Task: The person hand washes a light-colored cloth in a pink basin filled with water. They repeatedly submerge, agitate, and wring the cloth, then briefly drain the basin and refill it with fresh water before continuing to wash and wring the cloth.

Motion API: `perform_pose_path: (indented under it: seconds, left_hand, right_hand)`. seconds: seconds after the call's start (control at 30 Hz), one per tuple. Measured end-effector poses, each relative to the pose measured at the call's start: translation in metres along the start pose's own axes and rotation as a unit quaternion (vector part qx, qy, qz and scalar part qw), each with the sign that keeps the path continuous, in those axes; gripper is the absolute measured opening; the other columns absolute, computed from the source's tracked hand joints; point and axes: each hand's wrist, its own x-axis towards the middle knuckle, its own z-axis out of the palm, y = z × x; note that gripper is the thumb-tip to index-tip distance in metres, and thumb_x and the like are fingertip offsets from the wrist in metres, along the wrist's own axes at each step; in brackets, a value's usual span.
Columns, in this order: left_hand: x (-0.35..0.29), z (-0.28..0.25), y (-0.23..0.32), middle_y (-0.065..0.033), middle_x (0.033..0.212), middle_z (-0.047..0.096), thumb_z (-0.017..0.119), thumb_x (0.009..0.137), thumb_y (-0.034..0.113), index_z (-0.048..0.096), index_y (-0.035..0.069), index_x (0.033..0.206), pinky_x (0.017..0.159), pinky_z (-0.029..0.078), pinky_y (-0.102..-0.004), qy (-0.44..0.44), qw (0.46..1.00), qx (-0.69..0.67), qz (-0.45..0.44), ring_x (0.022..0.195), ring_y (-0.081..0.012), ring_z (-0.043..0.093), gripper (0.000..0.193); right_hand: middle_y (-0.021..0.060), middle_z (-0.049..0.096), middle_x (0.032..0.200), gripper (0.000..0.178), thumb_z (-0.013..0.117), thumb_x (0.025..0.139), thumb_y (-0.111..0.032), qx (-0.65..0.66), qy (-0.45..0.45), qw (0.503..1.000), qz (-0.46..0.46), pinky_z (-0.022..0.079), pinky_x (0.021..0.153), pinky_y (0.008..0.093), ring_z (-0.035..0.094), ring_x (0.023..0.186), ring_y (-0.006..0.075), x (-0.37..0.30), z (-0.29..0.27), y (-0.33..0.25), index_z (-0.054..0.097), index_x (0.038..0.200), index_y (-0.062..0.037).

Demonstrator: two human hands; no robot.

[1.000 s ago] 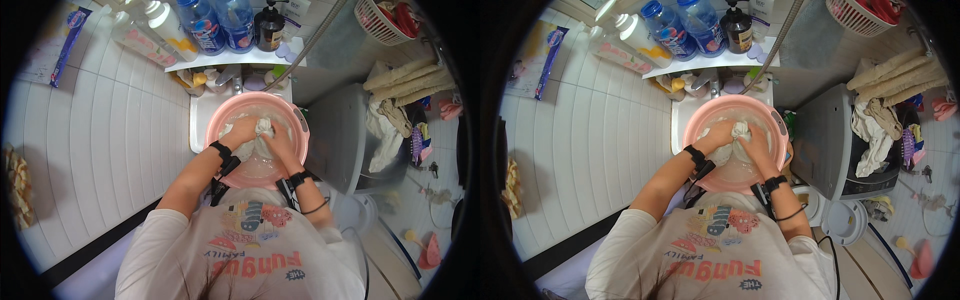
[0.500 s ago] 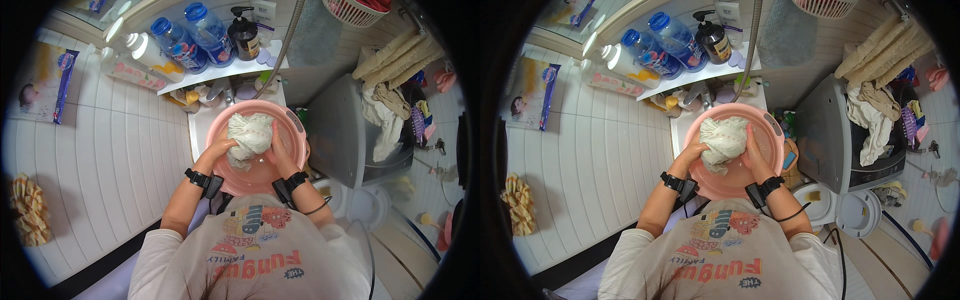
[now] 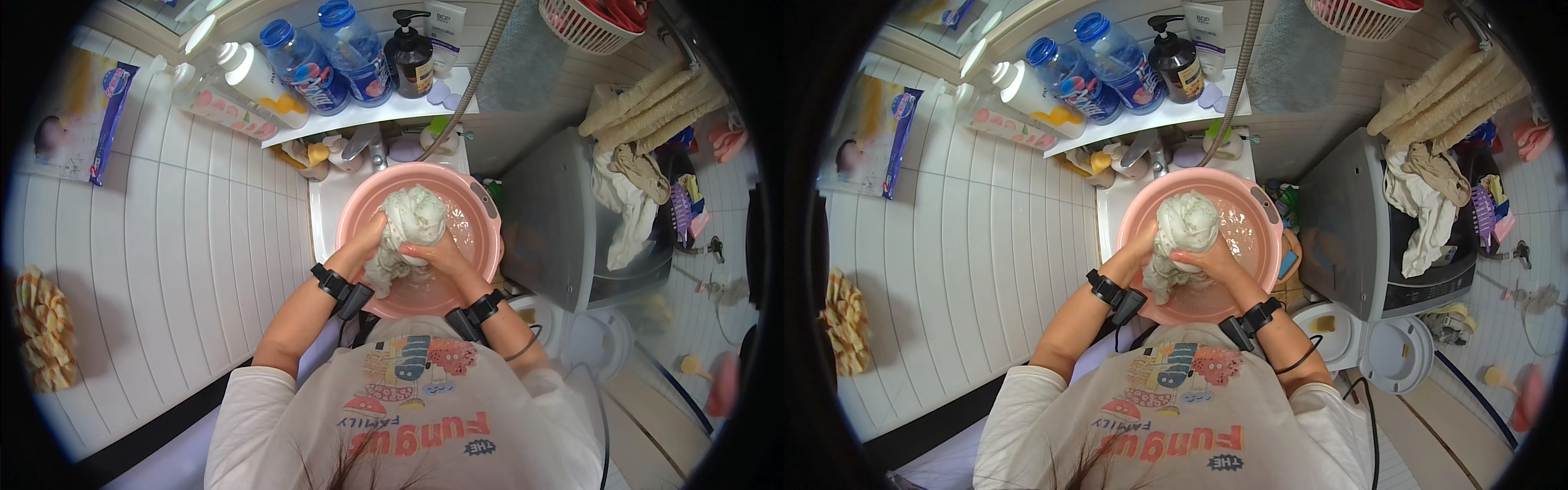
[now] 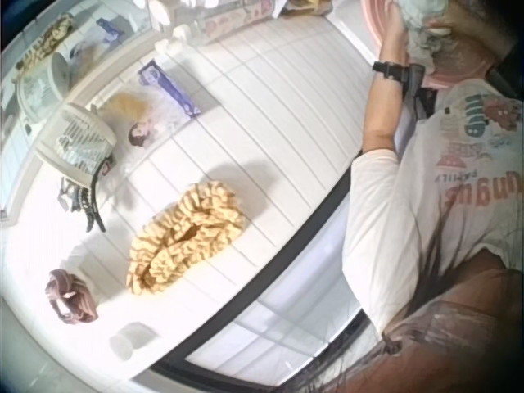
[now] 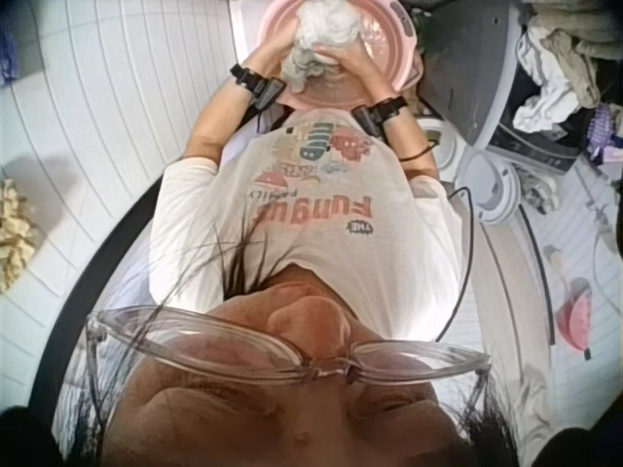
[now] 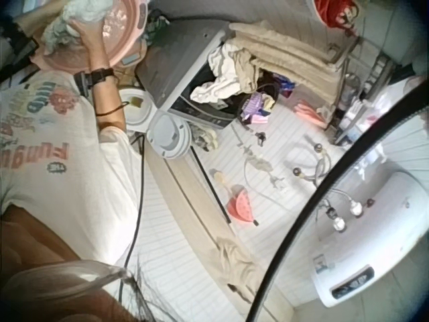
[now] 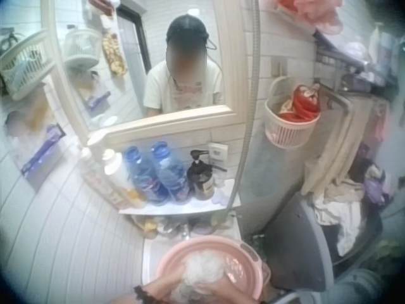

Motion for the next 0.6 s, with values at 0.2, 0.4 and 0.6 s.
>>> perform_pose_path:
  seconds: [0.2, 0.4, 0.6]
  left_hand:
    - [0.006, 0.002, -0.008, -0.0102, 0.117, 0.063, 0.053, 0.099, 0.029, 0.057, 0.000, 0.125, 0.088, 0.050, -0.0334, 0.031, 0.966, 0.223, 0.129, 0.102, -0.0156, 0.060, 0.039]
    - [0.013, -0.001, -0.015, -0.0121, 0.122, 0.060, 0.057, 0.094, 0.024, 0.054, 0.002, 0.130, 0.093, 0.047, -0.0349, 0.134, 0.932, 0.274, 0.195, 0.109, -0.0197, 0.056, 0.042]
    - [-0.036, 0.034, -0.002, -0.0179, 0.149, 0.040, 0.072, 0.078, 0.025, 0.044, 0.016, 0.146, 0.109, 0.037, -0.0435, 0.064, 0.841, 0.378, 0.382, 0.138, -0.0332, 0.038, 0.074]
  right_hand:
    - [0.0125, 0.061, 0.125, 0.073, 0.087, 0.069, -0.010, -0.173, 0.101, 0.975, -0.097, 0.046, 0.099, 0.0355, 0.059, 0.115, 0.0220, 0.006, 0.000, 0.005, 0.049, 0.131, 0.0007]
    - [0.0101, 0.067, 0.112, 0.046, 0.079, 0.077, -0.003, -0.083, 0.166, 0.981, -0.060, 0.051, 0.089, 0.0317, 0.064, 0.102, 0.0189, 0.010, 0.010, 0.004, 0.060, 0.118, 0.0013]
    - [0.0092, 0.064, 0.117, 0.045, 0.052, 0.101, -0.040, 0.351, 0.255, 0.898, 0.077, 0.052, 0.092, 0.0343, 0.064, 0.107, 0.0205, 0.021, 0.015, -0.017, 0.057, 0.126, -0.0032]
